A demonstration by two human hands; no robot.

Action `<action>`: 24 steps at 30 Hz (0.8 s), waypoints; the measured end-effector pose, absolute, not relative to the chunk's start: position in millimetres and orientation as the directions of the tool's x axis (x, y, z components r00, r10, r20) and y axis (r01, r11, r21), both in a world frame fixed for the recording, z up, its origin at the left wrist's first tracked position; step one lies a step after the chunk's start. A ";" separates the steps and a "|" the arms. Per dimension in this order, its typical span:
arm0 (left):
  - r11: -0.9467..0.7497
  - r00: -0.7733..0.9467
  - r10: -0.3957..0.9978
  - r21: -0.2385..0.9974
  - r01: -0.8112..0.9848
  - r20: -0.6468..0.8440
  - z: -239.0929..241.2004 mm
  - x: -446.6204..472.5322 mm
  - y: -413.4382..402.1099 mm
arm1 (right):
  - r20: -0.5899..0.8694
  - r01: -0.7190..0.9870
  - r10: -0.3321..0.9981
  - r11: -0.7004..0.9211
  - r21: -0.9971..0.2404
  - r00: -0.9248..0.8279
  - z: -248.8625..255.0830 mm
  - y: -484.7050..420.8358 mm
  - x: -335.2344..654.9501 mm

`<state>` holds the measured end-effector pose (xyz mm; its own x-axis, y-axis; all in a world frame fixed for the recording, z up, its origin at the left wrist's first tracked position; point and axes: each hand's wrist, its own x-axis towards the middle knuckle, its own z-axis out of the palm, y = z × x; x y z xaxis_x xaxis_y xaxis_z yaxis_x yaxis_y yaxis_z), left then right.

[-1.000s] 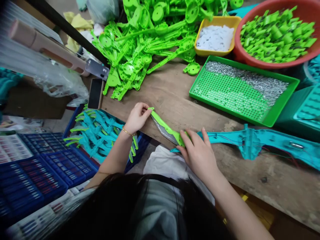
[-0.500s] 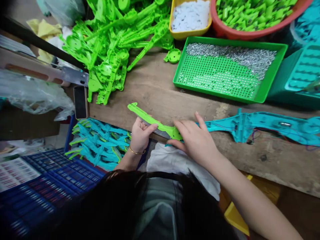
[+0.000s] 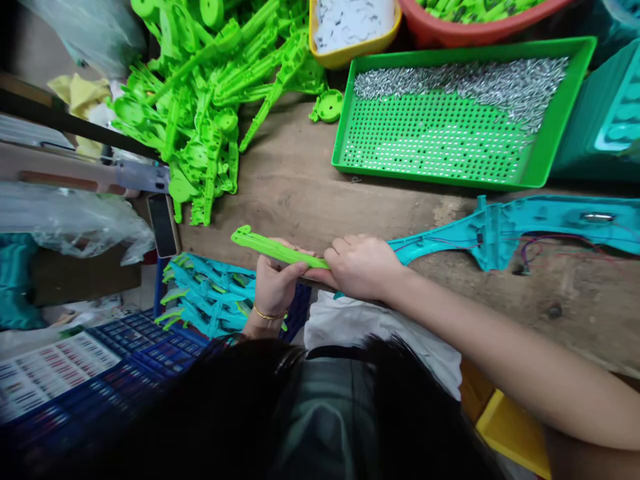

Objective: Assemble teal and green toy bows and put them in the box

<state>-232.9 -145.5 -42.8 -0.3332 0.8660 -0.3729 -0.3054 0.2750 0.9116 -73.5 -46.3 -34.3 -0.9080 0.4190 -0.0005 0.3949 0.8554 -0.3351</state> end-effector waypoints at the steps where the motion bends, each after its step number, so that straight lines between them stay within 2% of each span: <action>1: 0.313 -0.279 0.875 0.902 -0.298 -0.396 -39.8 -239.3 -143.8 | -0.005 0.393 0.416 0.855 -0.339 -0.909 -34.9 -45.5 -73.0; 3: 0.356 -0.236 0.877 0.896 -0.266 -0.419 -31.8 -253.9 -140.3 | -0.005 0.396 0.419 0.854 -0.336 -0.908 -35.0 -44.2 -71.4; 6: 0.291 -0.408 0.850 0.942 -0.166 -0.334 -21.9 -273.8 -136.6 | -0.007 0.412 0.434 0.850 -0.329 -0.901 -29.0 -44.1 -70.9; 8: 0.249 -0.497 0.831 0.966 -0.069 -0.250 -19.9 -281.6 -136.1 | -0.042 0.438 0.456 0.821 -0.366 -0.889 -20.2 -45.4 -75.9; 10: 0.234 -0.504 0.840 0.972 0.005 -0.199 -20.3 -283.9 -137.1 | -0.076 0.463 0.493 0.739 -0.489 -0.867 -10.0 -47.1 -86.4; 13: 0.195 -0.491 0.861 0.977 0.083 -0.130 -19.8 -280.8 -140.5 | -0.125 0.433 0.519 0.531 -0.729 -0.846 0.5 -49.1 -106.9; 17: 0.150 -0.464 0.883 0.978 0.142 -0.068 -12.2 -277.7 -145.3 | -0.128 0.339 0.499 0.359 -0.870 -0.857 1.0 -49.3 -123.6; 19: 0.180 -0.436 0.894 0.975 0.133 -0.105 -6.7 -280.0 -147.0 | -0.088 0.292 0.505 0.341 -0.894 -0.858 -0.5 -48.4 -124.2; 21: 0.208 -0.411 0.900 0.972 0.108 -0.146 -1.6 -284.5 -148.2 | -0.057 0.274 0.485 0.390 -0.879 -0.873 -0.7 -46.8 -119.6; 24: 0.182 -0.429 0.897 0.973 0.141 -0.106 2.2 -290.7 -149.7 | -0.037 0.322 0.429 0.616 -0.719 -0.902 0.6 -43.5 -103.1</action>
